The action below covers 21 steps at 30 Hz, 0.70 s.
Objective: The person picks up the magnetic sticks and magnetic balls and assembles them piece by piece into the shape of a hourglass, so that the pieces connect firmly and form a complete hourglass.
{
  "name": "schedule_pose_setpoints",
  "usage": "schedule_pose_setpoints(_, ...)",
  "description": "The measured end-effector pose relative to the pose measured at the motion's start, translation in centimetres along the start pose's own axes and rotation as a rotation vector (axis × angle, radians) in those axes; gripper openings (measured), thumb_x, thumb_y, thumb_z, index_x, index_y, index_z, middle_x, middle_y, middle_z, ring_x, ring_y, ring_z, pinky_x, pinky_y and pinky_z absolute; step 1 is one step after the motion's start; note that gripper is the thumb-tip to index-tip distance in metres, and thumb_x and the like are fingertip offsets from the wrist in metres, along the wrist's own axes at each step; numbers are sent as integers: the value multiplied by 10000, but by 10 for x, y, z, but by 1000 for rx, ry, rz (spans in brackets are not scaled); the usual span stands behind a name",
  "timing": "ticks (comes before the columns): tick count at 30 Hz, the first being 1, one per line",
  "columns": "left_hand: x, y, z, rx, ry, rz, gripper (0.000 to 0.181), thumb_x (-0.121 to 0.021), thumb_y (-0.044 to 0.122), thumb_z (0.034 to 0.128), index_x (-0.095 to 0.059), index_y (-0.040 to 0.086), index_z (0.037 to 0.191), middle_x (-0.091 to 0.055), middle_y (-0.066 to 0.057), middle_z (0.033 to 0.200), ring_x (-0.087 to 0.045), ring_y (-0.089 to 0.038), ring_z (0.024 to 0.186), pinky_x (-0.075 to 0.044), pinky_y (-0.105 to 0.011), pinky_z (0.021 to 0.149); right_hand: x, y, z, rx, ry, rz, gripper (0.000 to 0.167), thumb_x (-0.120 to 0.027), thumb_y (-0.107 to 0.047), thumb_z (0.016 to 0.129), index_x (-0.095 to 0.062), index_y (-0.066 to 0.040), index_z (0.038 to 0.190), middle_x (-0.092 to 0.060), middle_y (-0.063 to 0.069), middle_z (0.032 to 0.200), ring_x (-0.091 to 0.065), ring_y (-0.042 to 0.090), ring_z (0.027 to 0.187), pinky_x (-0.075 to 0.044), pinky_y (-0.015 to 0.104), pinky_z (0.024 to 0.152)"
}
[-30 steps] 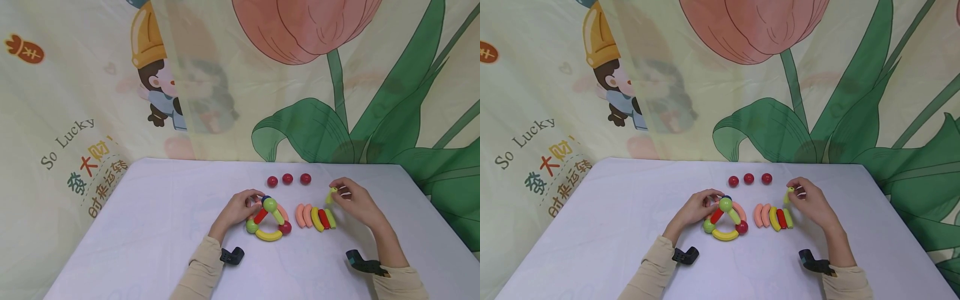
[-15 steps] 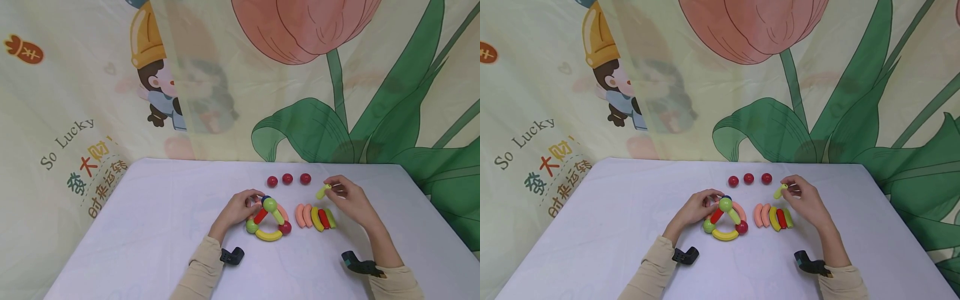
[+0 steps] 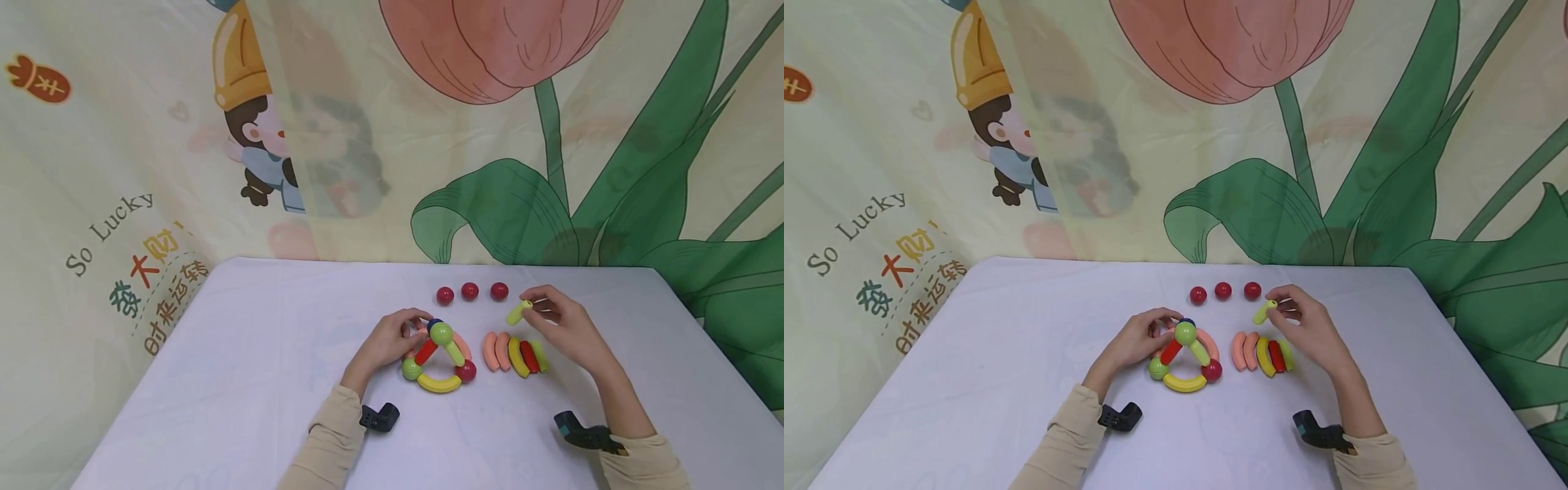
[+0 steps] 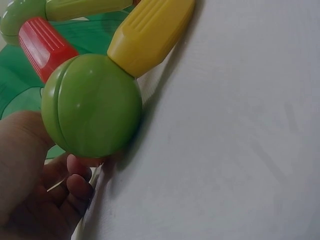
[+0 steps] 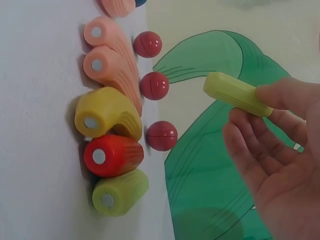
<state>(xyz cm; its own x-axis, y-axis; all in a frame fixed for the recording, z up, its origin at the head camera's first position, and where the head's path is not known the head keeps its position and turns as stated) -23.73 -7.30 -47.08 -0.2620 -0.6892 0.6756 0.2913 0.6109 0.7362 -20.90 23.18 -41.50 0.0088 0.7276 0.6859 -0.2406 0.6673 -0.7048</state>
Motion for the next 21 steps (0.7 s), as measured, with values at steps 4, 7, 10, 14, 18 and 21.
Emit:
schedule_pose_setpoints(4, 0, 0, 0, 7, 1, 1, 326, -657, 201, 885, -604, 236, 1205, -597, 39, 961, -485, -99, 698, -388, -191, 559, -3, -5, 0, 5, -12, 17, 324, -608, -243, 922, -527, -96, 1199, -581, 120, 1183, -575, 288, 1083, -409, 41, 809)
schedule_pose_setpoints(7, 0, 0, 0, 14, 1, -3, 333, -661, 200, 882, -604, 238, 1207, -595, 37, 960, -486, -105, 708, -391, -193, 564, -7, -9, 1, 9, -19, 34, 329, -617, -251, 916, -529, -101, 1195, -580, 115, 1191, -577, 281, 1084, -408, 46, 809)
schedule_pose_setpoints(10, 0, 0, 0, 20, 0, -6, 336, -664, 200, 880, -605, 241, 1208, -594, 39, 956, -487, -110, 710, -391, -196, 562, -11, -12, 1, 6, -25, 48, 340, -621, -265, 913, -531, -103, 1198, -579, 106, 1201, -573, 271, 1091, -413, 52, 811)
schedule_pose_setpoints(14, 0, 0, 0, 22, -2, -7, 335, -664, 204, 880, -607, 242, 1208, -592, 43, 950, -487, -109, 705, -391, -196, 556, -15, -13, 1, 3, -28, 66, 357, -620, -274, 913, -528, -92, 1206, -582, 98, 1196, -570, 261, 1094, -415, 56, 818)
schedule_pose_setpoints(18, 0, 1, 0, 23, -5, -7, 333, -663, 205, 880, -608, 244, 1205, -589, 45, 948, -483, -108, 696, -385, -196, 549, -18, -15, 1, 15, -22, 84, 359, -622, -278, 911, -527, -102, 1209, -584, 88, 1189, -568, 244, 1089, -408, 52, 827)
schedule_pose_setpoints(21, 1, 1, -1, 25, -6, -7, 333, -663, 203, 880, -607, 243, 1207, -586, 42, 948, -482, -110, 688, -381, -198, 541, -19, -17, 1, 41, -3, 97, 346, -628, -271, 907, -532, -116, 1202, -584, 73, 1184, -568, 198, 1069, -409, 50, 833)
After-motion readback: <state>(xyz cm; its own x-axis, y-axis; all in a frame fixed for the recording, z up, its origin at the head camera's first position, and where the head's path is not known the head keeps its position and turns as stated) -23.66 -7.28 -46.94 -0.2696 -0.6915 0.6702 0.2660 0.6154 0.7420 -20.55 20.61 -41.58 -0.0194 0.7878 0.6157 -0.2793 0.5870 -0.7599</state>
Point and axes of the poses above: each hand's wrist, its own z-axis towards the middle knuckle, its own x-axis out of the back of the hand, y = z × x, the point moved 1 cm from there along z, towards the middle knuckle
